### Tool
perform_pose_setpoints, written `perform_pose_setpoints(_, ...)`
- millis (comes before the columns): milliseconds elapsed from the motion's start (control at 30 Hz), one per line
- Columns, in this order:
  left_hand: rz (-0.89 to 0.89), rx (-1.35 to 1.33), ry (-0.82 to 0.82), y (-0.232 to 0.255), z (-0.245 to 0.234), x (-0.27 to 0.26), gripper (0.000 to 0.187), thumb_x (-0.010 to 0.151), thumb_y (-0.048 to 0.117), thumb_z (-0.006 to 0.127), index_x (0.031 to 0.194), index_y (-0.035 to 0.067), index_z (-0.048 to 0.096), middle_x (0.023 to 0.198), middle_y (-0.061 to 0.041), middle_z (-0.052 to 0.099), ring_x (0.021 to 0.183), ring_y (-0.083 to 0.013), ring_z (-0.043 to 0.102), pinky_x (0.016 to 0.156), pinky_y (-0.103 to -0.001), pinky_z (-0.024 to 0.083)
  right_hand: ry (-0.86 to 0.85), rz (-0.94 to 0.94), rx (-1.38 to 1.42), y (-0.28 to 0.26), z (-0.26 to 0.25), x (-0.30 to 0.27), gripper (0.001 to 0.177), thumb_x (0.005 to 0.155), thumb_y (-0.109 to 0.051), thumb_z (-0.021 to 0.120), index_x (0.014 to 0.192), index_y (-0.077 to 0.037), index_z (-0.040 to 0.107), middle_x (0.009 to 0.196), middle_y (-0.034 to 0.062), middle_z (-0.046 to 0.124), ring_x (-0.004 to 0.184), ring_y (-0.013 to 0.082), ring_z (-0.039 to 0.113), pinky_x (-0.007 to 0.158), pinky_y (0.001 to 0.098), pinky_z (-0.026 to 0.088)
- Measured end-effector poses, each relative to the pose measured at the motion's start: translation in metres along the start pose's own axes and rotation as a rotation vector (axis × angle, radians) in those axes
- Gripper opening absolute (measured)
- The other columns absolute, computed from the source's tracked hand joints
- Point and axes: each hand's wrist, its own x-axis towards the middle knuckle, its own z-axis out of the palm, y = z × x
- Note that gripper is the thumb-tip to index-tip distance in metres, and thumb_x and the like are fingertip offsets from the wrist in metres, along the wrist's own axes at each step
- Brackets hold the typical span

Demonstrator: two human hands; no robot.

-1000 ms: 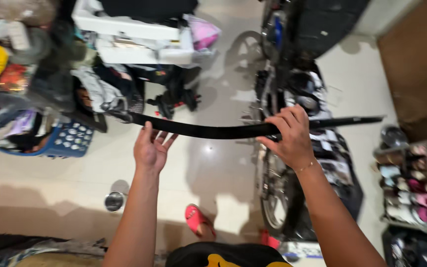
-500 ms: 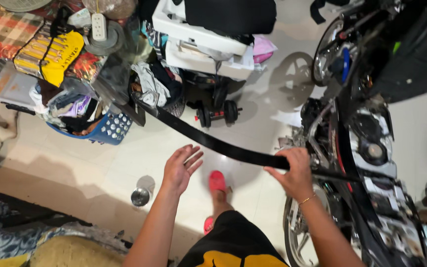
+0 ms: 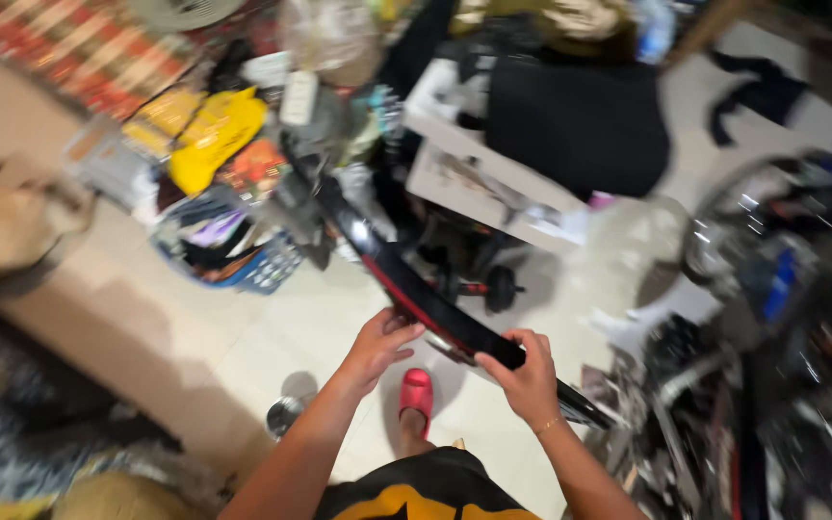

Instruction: The person uses a screwdriver to adjust components on the motorcycle engine, then removes the seat and a rear body panel. The person carries the panel to another room and places it on a bed.

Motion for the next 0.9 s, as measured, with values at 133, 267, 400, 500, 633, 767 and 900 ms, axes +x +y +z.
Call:
perform_pose_setpoints(133, 0.064, -0.005, 0.132, 0.018, -0.052, 0.017, 0.067, 0.082, 0.031, 0.078, 0.140, 0.007, 0.053, 0.136, -0.009, 0.065, 0.123, -0.0215, 0.061, 0.099, -0.040, 0.049, -0.133, 0.037, 0.044, -0.033, 0.052, 0.064, 0.051, 0.072, -0.033, 0.091, 0.106, -0.006, 0.065, 0.101, 0.0119, 0.061, 0.092, 0.0255, 0.062, 0.082, 0.0360, 0.052)
perform_pose_setpoints(267, 0.145, -0.005, 0.264, 0.030, -0.109, 0.014, 0.066, 0.080, 0.029, 0.079, 0.137, 0.005, 0.058, 0.135, -0.010, 0.064, 0.119, -0.0212, 0.062, 0.095, -0.038, 0.051, -0.243, -0.008, 0.095, -0.083, 0.111, 0.107, 0.049, 0.072, -0.033, 0.090, 0.104, -0.005, 0.066, 0.103, 0.0118, 0.062, 0.092, 0.0243, 0.063, 0.083, 0.0349, 0.053)
perform_pose_setpoints(400, 0.301, -0.103, 0.431, 0.038, -0.182, 0.007, 0.061, 0.079, 0.020, 0.081, 0.133, 0.002, 0.060, 0.130, -0.014, 0.067, 0.114, -0.0219, 0.063, 0.093, -0.036, 0.050, -0.315, -0.107, 0.155, -0.139, 0.177, 0.126, 0.049, 0.073, -0.034, 0.090, 0.101, -0.003, 0.065, 0.100, 0.0118, 0.065, 0.091, 0.0221, 0.063, 0.082, 0.0338, 0.053)
perform_pose_setpoints(500, 0.361, -0.117, 0.626, 0.036, -0.244, -0.003, 0.053, 0.080, 0.017, 0.081, 0.127, 0.000, 0.063, 0.124, -0.013, 0.069, 0.110, -0.0180, 0.066, 0.093, -0.032, 0.052, -0.403, -0.069, 0.211, -0.182, 0.231, 0.129, 0.046, 0.075, -0.034, 0.088, 0.101, -0.004, 0.065, 0.098, 0.0083, 0.068, 0.085, 0.0182, 0.064, 0.078, 0.0319, 0.054)
perform_pose_setpoints(633, 0.429, -0.365, 0.704, 0.033, -0.351, -0.015, 0.033, 0.085, 0.015, 0.078, 0.110, -0.004, 0.068, 0.097, -0.010, 0.070, 0.084, -0.0169, 0.068, 0.076, -0.031, 0.058, -0.467, -0.030, 0.298, -0.244, 0.317, 0.123, 0.046, 0.076, -0.031, 0.088, 0.103, -0.004, 0.063, 0.092, 0.0053, 0.069, 0.082, 0.0141, 0.063, 0.075, 0.0300, 0.053)
perform_pose_setpoints(767, 0.220, -0.299, 0.829, 0.035, -0.485, -0.033, 0.032, 0.094, 0.022, 0.080, 0.094, -0.008, 0.069, 0.075, -0.008, 0.063, 0.064, -0.0163, 0.057, 0.056, -0.033, 0.050, -0.428, -0.090, 0.295, -0.319, 0.423, 0.105, 0.040, 0.078, -0.024, 0.088, 0.101, -0.003, 0.064, 0.088, 0.0039, 0.068, 0.080, 0.0128, 0.061, 0.074, 0.0291, 0.052)
perform_pose_setpoints(900, 0.287, -0.189, 0.822, 0.045, -0.624, -0.073, 0.032, 0.096, 0.023, 0.075, 0.104, -0.006, 0.068, 0.090, -0.013, 0.066, 0.075, -0.0185, 0.063, 0.061, -0.033, 0.055, -0.404, -0.029, 0.430, -0.404, 0.526, 0.085, 0.037, 0.079, -0.020, 0.086, 0.102, -0.003, 0.063, 0.090, 0.0023, 0.068, 0.080, 0.0108, 0.061, 0.074, 0.0281, 0.052)
